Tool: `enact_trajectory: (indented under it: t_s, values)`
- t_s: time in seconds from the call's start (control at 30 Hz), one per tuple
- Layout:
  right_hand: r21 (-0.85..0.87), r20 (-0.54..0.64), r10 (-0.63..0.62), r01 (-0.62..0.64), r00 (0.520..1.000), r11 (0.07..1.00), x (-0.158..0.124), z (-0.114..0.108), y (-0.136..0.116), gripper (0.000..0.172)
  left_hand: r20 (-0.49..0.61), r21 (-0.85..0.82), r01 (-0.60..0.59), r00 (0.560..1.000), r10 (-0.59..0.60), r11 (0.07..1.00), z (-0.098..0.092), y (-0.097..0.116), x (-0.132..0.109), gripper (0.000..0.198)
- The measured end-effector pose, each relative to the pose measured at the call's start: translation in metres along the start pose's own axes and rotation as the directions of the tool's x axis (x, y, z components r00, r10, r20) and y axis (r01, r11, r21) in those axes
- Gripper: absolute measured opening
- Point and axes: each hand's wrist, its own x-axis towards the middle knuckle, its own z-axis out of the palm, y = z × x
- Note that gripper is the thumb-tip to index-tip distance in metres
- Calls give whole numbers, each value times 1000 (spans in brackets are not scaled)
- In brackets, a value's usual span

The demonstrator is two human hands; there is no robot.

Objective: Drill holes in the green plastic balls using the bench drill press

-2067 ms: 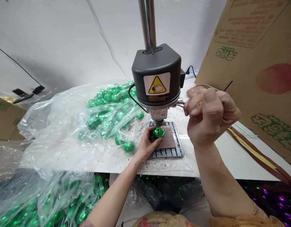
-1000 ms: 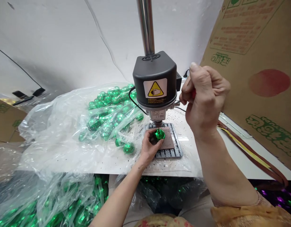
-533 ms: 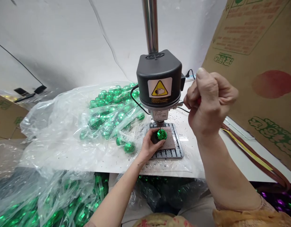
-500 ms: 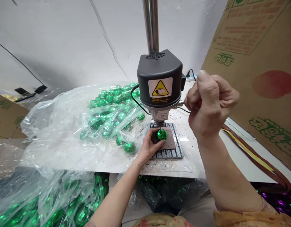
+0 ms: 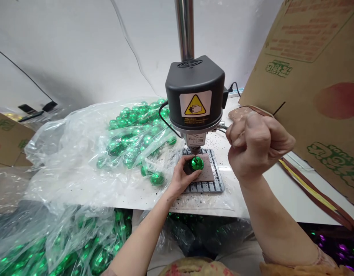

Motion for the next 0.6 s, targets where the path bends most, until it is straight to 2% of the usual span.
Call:
enact_trajectory:
  t_s: [0.2,0.4,0.6]
  values:
    - [3,19,1,-1,1000,1000,-7,-7,2,44,17,-12,-5,1000,6,1000,-1,-1,0,46]
    - [-30,-25,-69,68,997,997,-10,-7,9,51,7,-16,-17,1000,17,1000,0,1,0,45]
    - [-21,-8,-105,105,994,994,-12,-10,10,50,4,-24,-12,1000,12,1000,1,3,0,43]
